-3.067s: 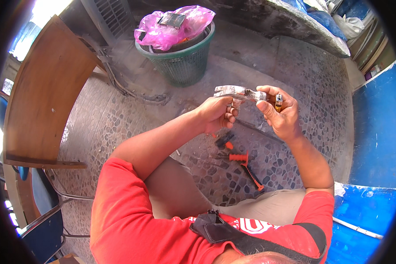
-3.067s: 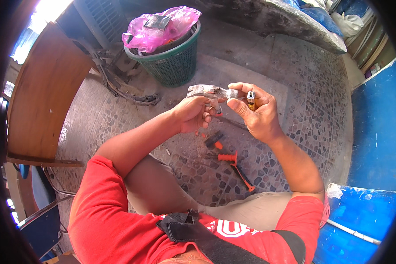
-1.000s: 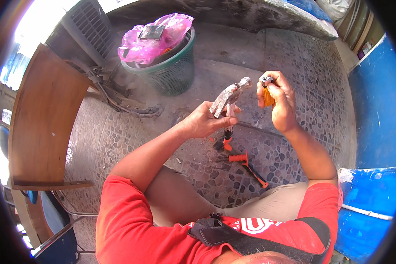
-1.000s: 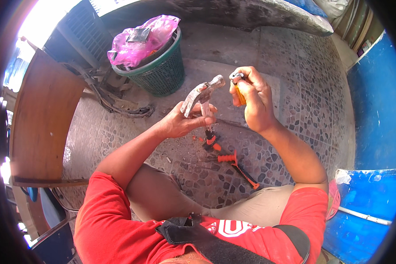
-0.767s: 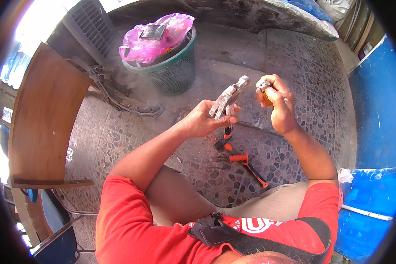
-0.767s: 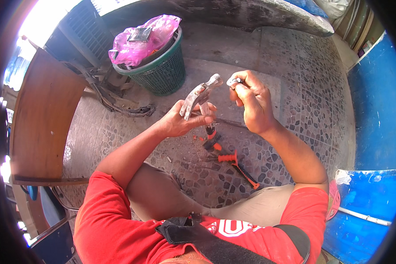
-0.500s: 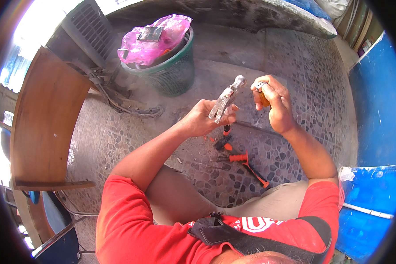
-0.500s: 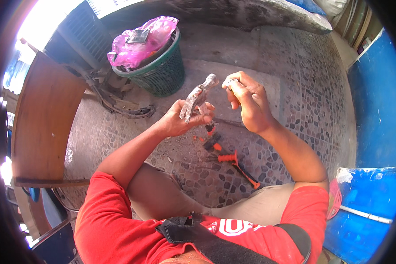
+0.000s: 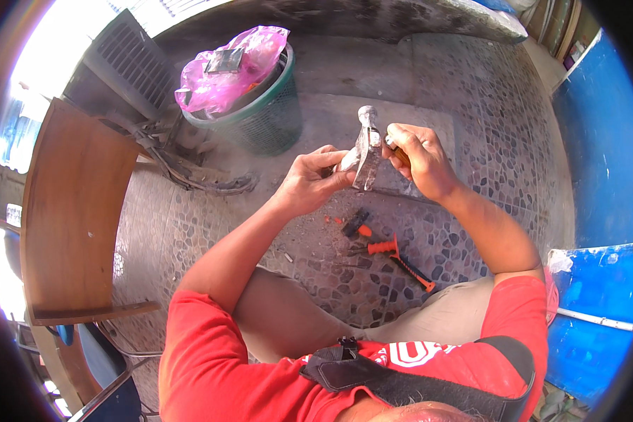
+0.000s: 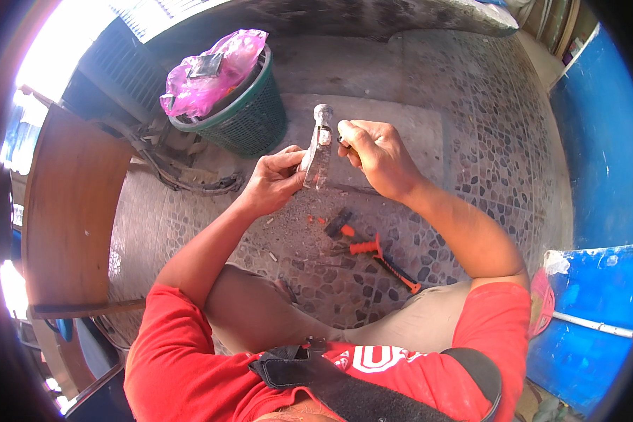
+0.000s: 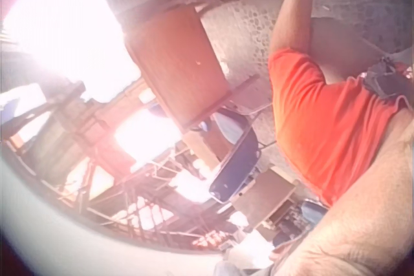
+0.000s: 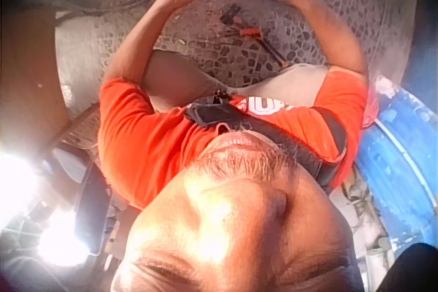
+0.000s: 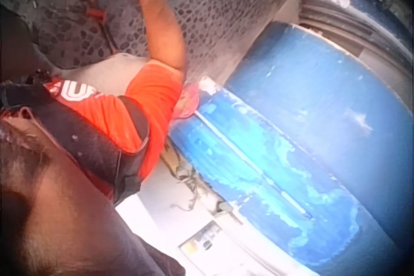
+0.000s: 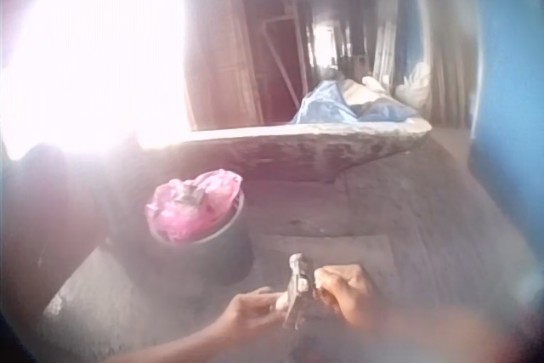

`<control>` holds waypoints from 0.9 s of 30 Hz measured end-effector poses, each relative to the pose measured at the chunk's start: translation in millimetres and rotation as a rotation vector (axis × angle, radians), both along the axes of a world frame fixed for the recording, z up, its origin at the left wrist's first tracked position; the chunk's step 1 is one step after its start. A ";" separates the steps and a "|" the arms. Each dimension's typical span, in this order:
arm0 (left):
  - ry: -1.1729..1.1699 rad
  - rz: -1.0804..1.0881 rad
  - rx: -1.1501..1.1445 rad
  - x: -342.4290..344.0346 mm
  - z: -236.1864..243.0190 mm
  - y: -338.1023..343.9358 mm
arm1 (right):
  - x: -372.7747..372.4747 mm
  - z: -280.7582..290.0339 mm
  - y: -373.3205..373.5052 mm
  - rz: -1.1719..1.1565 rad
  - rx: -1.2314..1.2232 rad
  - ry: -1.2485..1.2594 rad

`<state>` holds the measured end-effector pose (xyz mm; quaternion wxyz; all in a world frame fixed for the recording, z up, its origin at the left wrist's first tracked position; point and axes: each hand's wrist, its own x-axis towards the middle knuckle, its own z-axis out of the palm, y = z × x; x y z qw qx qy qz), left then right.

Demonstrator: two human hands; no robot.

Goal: The person sits on a tiled floor and uses a lighter to heat a metal hammer head. They hold the hammer in one hand and the lighter in the other, applying the flame to the metal surface repeatedly.

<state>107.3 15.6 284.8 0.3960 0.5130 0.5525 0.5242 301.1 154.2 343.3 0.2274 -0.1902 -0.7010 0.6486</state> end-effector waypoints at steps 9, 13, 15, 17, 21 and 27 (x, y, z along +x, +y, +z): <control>0.104 0.019 0.013 1.3 3.9 -1.2 | 2.2 -0.3 7.4 0.037 -0.065 -0.021; 0.121 0.016 0.028 0.2 1.7 -0.9 | 3.2 -4.7 9.9 0.039 -0.079 0.011; 0.131 0.018 0.029 0.3 2.3 -0.8 | 3.1 -5.3 10.5 0.044 -0.076 0.015; 0.138 0.020 0.032 1.3 3.3 -0.6 | 3.2 -6.4 10.8 0.054 -0.055 0.008; 0.203 -0.019 0.019 -1.8 7.0 -3.3 | 3.2 -7.8 11.5 0.071 -0.060 0.000; 0.246 0.065 -0.005 1.0 15.1 -4.1 | 6.4 -8.8 10.5 0.069 -0.087 -0.018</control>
